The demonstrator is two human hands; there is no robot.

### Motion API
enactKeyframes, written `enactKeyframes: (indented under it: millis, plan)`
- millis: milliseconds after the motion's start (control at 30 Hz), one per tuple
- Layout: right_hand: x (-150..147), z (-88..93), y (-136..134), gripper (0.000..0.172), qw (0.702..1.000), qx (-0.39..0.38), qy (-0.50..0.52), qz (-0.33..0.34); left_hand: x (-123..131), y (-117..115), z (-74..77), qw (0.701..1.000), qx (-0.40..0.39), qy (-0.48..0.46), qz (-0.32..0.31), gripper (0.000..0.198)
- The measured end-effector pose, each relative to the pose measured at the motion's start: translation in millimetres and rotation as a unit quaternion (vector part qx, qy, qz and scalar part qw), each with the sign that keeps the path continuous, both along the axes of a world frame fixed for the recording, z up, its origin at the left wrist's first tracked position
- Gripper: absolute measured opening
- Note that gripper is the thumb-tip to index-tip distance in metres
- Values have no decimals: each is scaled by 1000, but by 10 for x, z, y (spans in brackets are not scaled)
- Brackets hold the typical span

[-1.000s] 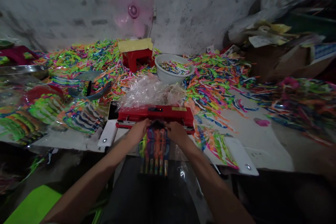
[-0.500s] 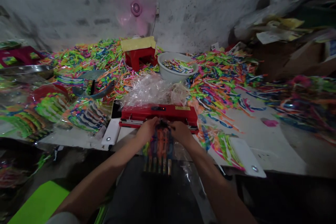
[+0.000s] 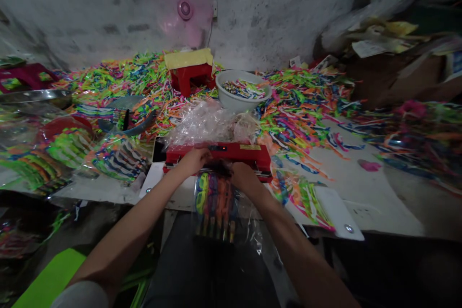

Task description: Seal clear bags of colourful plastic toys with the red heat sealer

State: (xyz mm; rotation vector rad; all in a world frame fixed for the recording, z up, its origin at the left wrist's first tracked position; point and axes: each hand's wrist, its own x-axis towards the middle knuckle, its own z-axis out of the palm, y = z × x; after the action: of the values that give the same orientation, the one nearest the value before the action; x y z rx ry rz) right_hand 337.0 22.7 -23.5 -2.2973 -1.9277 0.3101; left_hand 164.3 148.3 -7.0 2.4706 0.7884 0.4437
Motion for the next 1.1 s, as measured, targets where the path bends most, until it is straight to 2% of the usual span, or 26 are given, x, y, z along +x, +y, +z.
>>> enactKeyframes:
  millis: [167,300,400,567,667,733,800,867,933,1000,1033,1100]
  plan:
    - [33,-8,-46,29,998,20,43,40,34,-53,35,1000,0,-3,0,20]
    - [66,27,-47,25,996,36,68,54,72,-84,112,1000,18,-12,1,21]
    - [72,11,-40,23,996,33,62,57,95,-119,193,999,41,-8,8,21]
    - [84,-36,-46,24,997,19,42,62,150,-168,391,999,29,-3,29,27]
    - [143,78,13,26,998,13,44,53,211,-57,486,996,55,61,26,21]
    - [234,252,135,25,998,-16,43,38,252,113,550,992,65,83,64,15]
    - [364,479,325,25,998,-14,52,36,287,329,644,993,24,48,104,15]
    - [511,703,554,31,995,59,73,24,317,537,766,987,-65,-45,139,18]
    - [646,861,781,44,982,148,114,-2,339,693,882,958,-151,-169,175,17]
    - [751,920,969,62,965,196,171,-15,354,778,938,917,-202,-271,212,17]
    - [792,912,1038,71,957,206,204,-12,357,793,933,902,-215,-299,225,24]
    - [858,843,1116,82,942,217,255,4,348,772,855,894,-227,-300,243,43]
